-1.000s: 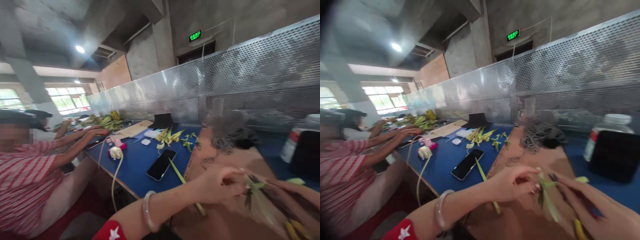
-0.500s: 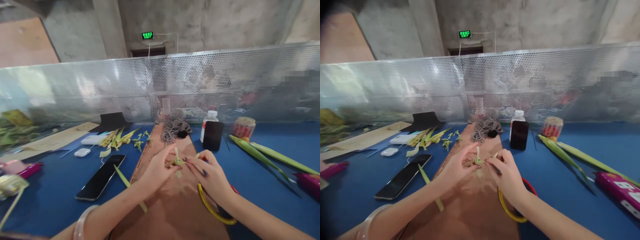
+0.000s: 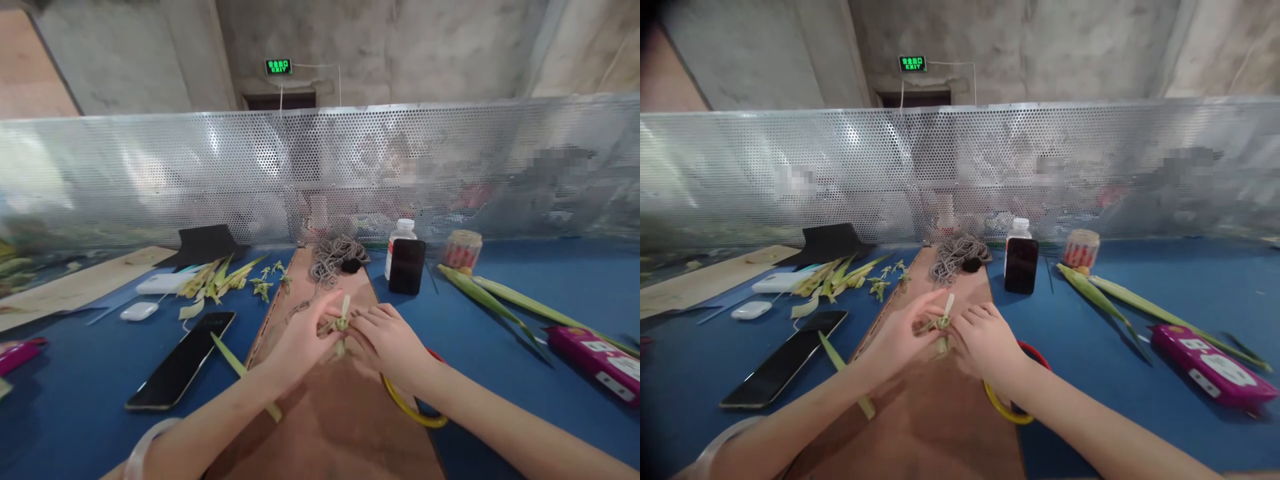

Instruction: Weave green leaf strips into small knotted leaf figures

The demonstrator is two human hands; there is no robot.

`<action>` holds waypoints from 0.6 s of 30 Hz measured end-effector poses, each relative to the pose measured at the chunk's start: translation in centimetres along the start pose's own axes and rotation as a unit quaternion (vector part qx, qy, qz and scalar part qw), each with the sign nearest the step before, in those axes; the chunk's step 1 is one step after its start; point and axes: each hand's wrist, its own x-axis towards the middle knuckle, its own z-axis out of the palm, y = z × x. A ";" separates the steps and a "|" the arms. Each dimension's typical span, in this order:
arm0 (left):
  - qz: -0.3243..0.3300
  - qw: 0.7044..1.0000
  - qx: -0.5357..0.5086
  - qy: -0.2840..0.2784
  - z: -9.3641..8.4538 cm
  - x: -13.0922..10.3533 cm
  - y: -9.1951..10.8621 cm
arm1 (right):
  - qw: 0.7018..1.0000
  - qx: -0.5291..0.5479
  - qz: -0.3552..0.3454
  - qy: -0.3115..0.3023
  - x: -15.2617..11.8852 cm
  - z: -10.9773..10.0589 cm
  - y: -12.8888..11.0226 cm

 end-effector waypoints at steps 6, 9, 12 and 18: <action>0.001 0.998 -0.056 -0.027 0.3 0.1 -0.2 | 0.993 0.109 0.018 -0.040 -0.2 0.0 -0.1; -0.042 0.995 -0.091 0.009 0.6 0.1 -0.8 | 0.987 0.145 0.048 -0.055 -0.4 0.0 -0.4; -0.087 0.990 -0.108 0.025 0.8 0.1 -1.4 | 0.987 0.136 0.063 -0.060 -0.7 0.1 -0.5; -0.101 0.987 -0.120 -0.025 0.6 0.1 -1.1 | 0.996 0.043 0.049 -0.060 -1.0 0.5 -0.4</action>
